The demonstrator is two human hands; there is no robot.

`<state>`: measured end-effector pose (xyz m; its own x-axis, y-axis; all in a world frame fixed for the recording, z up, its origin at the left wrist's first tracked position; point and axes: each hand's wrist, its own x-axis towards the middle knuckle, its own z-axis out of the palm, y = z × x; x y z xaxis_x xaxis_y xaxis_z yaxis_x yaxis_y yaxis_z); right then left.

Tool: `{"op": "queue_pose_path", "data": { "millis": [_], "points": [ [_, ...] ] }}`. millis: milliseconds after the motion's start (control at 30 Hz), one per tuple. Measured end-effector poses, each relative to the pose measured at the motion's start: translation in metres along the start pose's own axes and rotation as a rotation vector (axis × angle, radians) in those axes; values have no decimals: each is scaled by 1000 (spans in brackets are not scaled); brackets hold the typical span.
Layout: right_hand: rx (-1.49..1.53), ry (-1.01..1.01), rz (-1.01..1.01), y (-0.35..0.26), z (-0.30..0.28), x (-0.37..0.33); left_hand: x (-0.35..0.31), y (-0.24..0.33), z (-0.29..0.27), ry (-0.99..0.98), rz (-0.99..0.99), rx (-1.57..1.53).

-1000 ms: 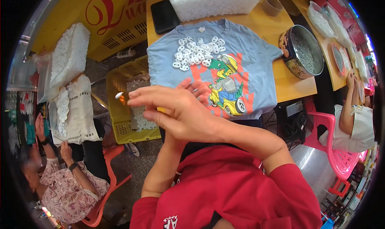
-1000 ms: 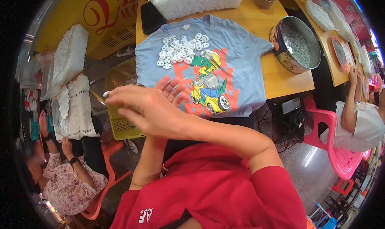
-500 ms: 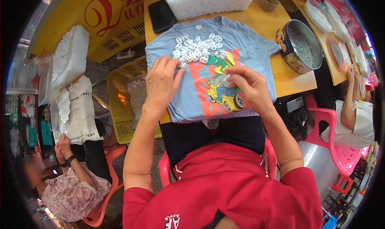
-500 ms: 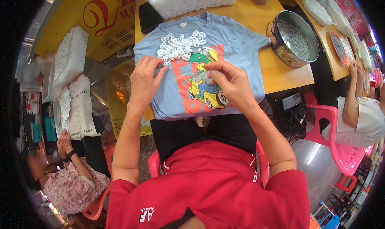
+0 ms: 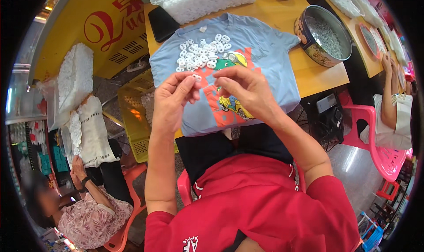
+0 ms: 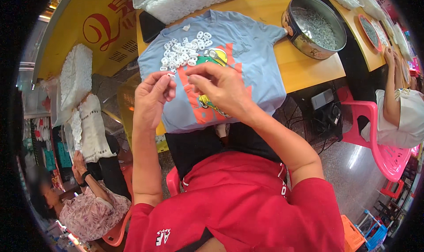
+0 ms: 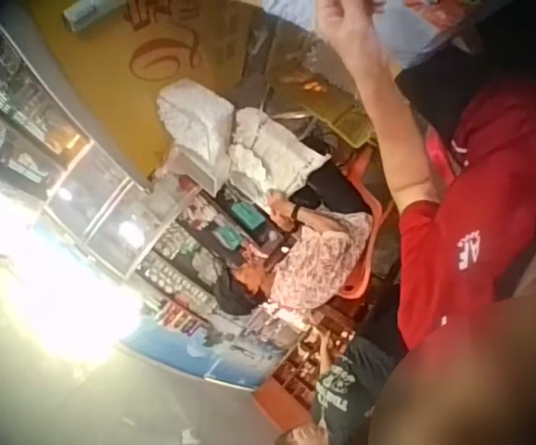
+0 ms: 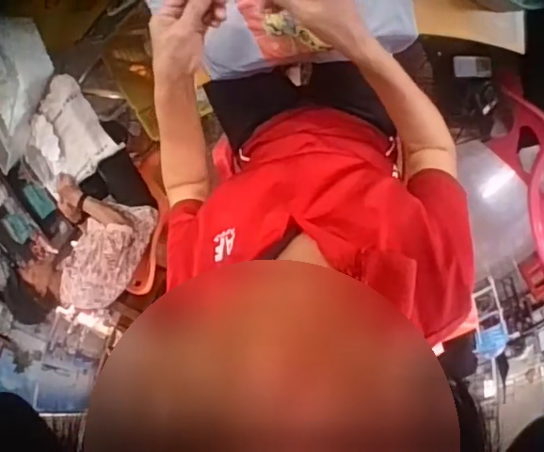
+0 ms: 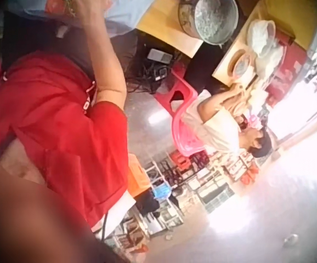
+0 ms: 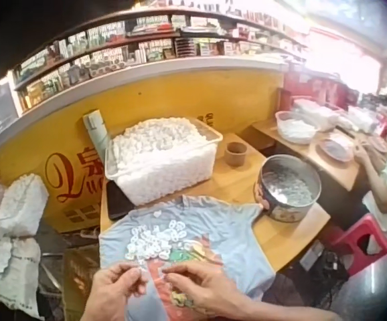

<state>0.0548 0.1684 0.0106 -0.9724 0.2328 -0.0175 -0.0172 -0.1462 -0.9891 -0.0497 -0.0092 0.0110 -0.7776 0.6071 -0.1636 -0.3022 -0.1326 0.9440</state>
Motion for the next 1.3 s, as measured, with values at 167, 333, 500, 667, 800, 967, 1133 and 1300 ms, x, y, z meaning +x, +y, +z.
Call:
{"op": "queue_pose_path", "data": {
  "millis": [167, 333, 500, 667, 800, 967, 1133, 1300],
  "points": [
    [19, -46, -3, 1, 3, 2, -13, -4, 21, -39, -8, -117],
    [56, -98, -22, 0, 2, -5, -19, -9, 22, -56, -52, -197],
    [134, -81, -124, 10, 0, -2, -25, -18, 26, -150, -219, -379],
    [-309, -95, -542, 11, -3, 2, -34, -24, 38, -181, -276, -524],
    [-411, -66, -546, 10, -3, 0, -39, -31, 47, -89, -169, -410],
    [-535, -27, -508, 10, -9, -4, -42, -27, 67, 47, -21, -268],
    [-494, 82, -513, 11, -8, -8, -34, -50, 64, 86, 88, -219],
    [-422, 92, -494, 16, -21, -2, -31, -49, 67, 103, 141, -139]
  ]
}}
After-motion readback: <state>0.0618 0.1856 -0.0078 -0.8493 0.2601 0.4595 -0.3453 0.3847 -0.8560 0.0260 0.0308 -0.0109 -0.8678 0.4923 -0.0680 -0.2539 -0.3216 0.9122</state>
